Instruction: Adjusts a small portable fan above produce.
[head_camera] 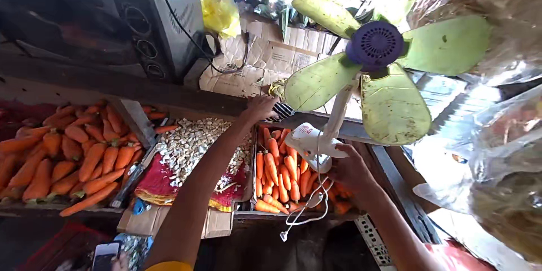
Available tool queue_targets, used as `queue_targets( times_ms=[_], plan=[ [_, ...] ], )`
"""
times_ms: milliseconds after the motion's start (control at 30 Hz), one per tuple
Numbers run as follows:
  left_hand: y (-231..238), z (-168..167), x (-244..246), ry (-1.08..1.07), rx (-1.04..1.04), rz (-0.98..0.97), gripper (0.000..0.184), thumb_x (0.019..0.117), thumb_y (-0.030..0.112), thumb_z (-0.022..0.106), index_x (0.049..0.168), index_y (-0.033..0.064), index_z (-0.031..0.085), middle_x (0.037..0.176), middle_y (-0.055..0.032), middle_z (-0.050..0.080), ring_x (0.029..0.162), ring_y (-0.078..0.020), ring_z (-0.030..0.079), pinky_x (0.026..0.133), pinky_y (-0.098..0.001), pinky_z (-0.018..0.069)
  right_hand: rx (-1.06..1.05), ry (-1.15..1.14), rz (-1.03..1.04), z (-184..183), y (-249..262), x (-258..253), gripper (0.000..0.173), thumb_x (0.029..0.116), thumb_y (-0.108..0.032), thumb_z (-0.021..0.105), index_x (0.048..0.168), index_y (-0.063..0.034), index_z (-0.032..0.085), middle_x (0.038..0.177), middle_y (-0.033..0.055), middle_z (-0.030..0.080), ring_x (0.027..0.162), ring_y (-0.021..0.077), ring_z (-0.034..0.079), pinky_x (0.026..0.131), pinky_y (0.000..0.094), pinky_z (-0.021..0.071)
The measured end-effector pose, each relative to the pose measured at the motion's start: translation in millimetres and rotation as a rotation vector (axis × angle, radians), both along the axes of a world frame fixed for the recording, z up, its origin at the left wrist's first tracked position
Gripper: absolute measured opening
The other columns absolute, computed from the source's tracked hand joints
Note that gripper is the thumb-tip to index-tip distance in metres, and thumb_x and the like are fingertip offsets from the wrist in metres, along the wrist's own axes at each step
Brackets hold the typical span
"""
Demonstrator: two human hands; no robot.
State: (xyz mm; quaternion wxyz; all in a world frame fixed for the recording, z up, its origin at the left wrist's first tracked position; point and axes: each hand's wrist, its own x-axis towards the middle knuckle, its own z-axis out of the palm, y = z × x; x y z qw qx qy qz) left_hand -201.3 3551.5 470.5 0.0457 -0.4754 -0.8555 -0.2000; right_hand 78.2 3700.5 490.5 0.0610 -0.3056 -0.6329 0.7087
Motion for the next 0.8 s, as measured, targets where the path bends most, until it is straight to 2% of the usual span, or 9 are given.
queue_targets(
  times_ms=[133,267,367,433,533,600,700,733,800],
  plan=[
    [-5,35,4,-0.192,-0.145,0.022,0.062,0.0928,0.042,0.075,0.137,0.0026,0.059,0.131,-0.0266,0.063,0.127,-0.045,0.056,0.105,-0.0679,0.0394,-0.023,0.002,-0.026,1,7,-1,0.043,0.1077,-0.038,0.029,0.119,-0.008,0.057,0.092,0.0076,0.07,0.071,0.0131,0.066,0.057,0.0265,0.0519],
    [3,76,8,-0.282,0.038,0.245,0.052,0.1109,0.035,0.044,0.132,-0.0105,0.055,0.131,-0.0358,0.058,0.129,-0.0517,0.053,0.104,-0.0682,0.0387,-0.021,0.021,-0.008,-1,10,3,0.041,0.1072,-0.038,0.029,0.122,-0.0095,0.055,0.093,0.0061,0.07,0.07,0.0114,0.066,0.057,0.0256,0.0519],
    [12,89,20,-0.311,-0.099,0.351,0.059,0.1036,0.026,0.06,0.144,-0.0134,0.043,0.141,-0.0352,0.051,0.136,-0.0487,0.048,0.11,-0.0623,0.0377,-0.044,0.028,-0.01,-1,7,5,0.04,0.1076,-0.037,0.03,0.118,-0.0093,0.057,0.091,0.0058,0.071,0.07,0.0106,0.067,0.058,0.0245,0.0528],
    [1,111,54,-0.303,-0.181,0.325,0.052,0.0954,0.015,0.071,0.134,-0.0142,0.052,0.137,-0.0322,0.055,0.131,-0.0447,0.053,0.107,-0.0574,0.0419,-0.061,0.048,-0.015,0,4,4,0.04,0.1077,-0.037,0.03,0.114,-0.0095,0.058,0.088,0.0051,0.072,0.068,0.0088,0.066,0.055,0.0218,0.0511],
    [-7,121,80,-0.414,0.158,0.311,0.027,0.0994,-0.006,0.056,0.124,-0.0181,0.055,0.131,-0.0363,0.056,0.126,-0.0457,0.055,0.107,-0.0514,0.0431,-0.082,0.068,-0.01,4,2,1,0.04,0.1085,-0.037,0.031,0.119,-0.0084,0.056,0.092,0.0063,0.071,0.072,0.011,0.068,0.06,0.0246,0.0546],
    [-3,116,74,-0.448,0.375,0.318,0.025,0.1023,-0.005,0.051,0.124,-0.0168,0.055,0.13,-0.0373,0.056,0.125,-0.0467,0.055,0.106,-0.051,0.0427,-0.068,0.08,-0.014,6,2,-3,0.04,0.1081,-0.037,0.03,0.118,-0.0083,0.056,0.09,0.0061,0.07,0.067,0.0097,0.065,0.056,0.0229,0.0515],
    [-2,99,43,-0.485,0.399,0.205,0.029,0.1027,-0.002,0.051,0.13,-0.013,0.051,0.127,-0.0372,0.057,0.12,-0.0481,0.057,0.103,-0.0567,0.044,-0.083,0.066,-0.045,11,2,-7,0.039,0.1085,-0.036,0.031,0.117,-0.0076,0.056,0.089,0.0066,0.069,0.065,0.0098,0.063,0.054,0.0226,0.0495],
    [-2,92,33,-0.507,0.415,0.128,0.029,0.1033,-0.001,0.049,0.13,-0.0111,0.054,0.124,-0.0333,0.06,0.114,-0.0431,0.06,0.1,-0.0544,0.0464,-0.092,0.065,-0.049,13,2,-8,0.039,0.1088,-0.037,0.032,0.117,-0.0075,0.056,0.09,0.0071,0.069,0.067,0.0105,0.065,0.055,0.0229,0.0508],
    [-2,73,27,-0.597,0.494,-0.064,0.028,0.1072,0.007,0.044,0.129,-0.0053,0.056,0.113,-0.0177,0.065,0.098,-0.0217,0.063,0.089,-0.0381,0.0523,-0.107,0.061,-0.043,12,1,-12,0.041,0.109,-0.039,0.033,0.118,-0.0068,0.056,0.092,0.0083,0.069,0.07,0.0122,0.067,0.058,0.0243,0.0533]
  ],
)
